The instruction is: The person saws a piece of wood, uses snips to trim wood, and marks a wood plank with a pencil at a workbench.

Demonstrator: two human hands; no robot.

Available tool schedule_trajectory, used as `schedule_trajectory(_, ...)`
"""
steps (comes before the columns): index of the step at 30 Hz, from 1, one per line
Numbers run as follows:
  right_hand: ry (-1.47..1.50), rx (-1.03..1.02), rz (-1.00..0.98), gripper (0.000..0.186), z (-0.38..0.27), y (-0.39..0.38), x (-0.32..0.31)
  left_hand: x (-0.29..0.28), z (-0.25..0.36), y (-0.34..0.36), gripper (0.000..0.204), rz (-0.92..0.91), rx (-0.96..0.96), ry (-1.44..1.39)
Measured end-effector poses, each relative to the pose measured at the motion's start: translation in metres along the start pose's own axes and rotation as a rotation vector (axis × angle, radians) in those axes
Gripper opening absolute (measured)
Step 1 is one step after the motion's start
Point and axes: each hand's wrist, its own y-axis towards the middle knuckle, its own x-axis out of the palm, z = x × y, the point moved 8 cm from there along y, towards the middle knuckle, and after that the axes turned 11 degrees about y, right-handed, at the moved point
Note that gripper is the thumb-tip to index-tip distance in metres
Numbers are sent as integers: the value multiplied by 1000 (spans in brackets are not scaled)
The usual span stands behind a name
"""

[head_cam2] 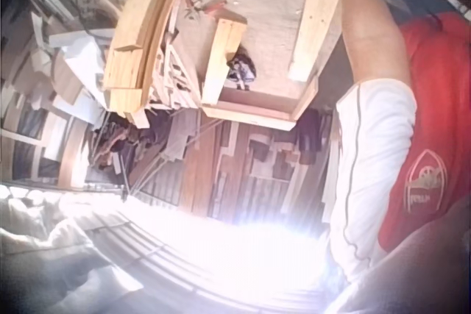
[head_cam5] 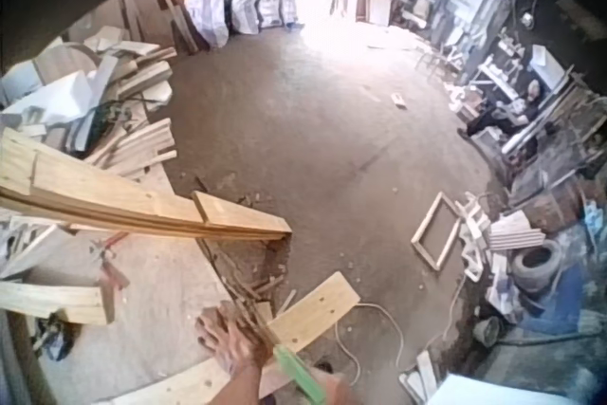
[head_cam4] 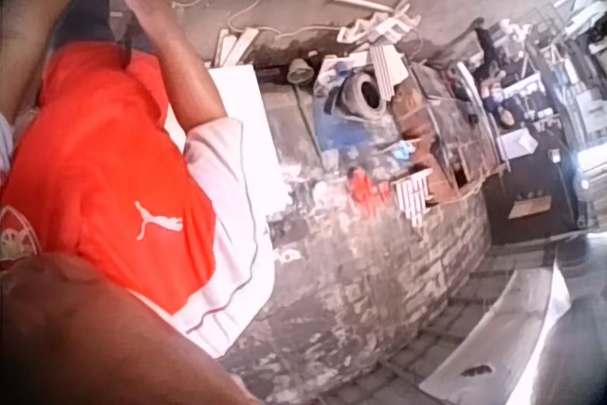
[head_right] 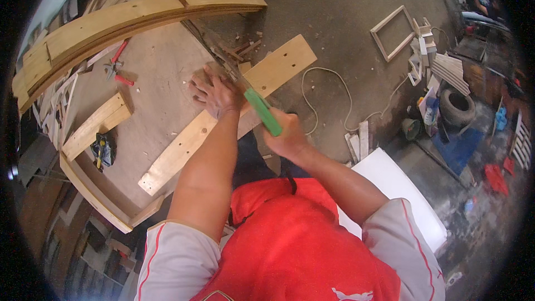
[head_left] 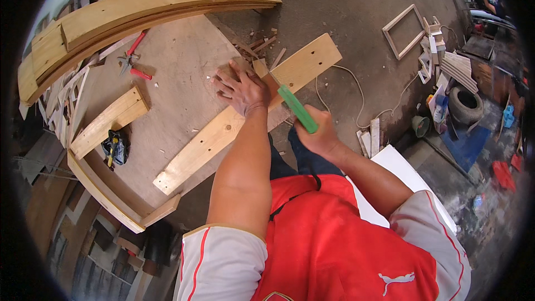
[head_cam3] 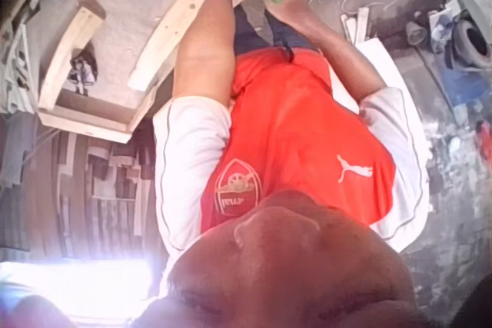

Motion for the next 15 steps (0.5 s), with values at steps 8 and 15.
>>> schedule_trajectory(8,97,143,13,11,-31,-95,-50,-4,-21,1,62,2,-47,-21)
schedule_trajectory(15,73,55,54,12,-18,-5,-11,0,0,4,63,-3,-6,-45)
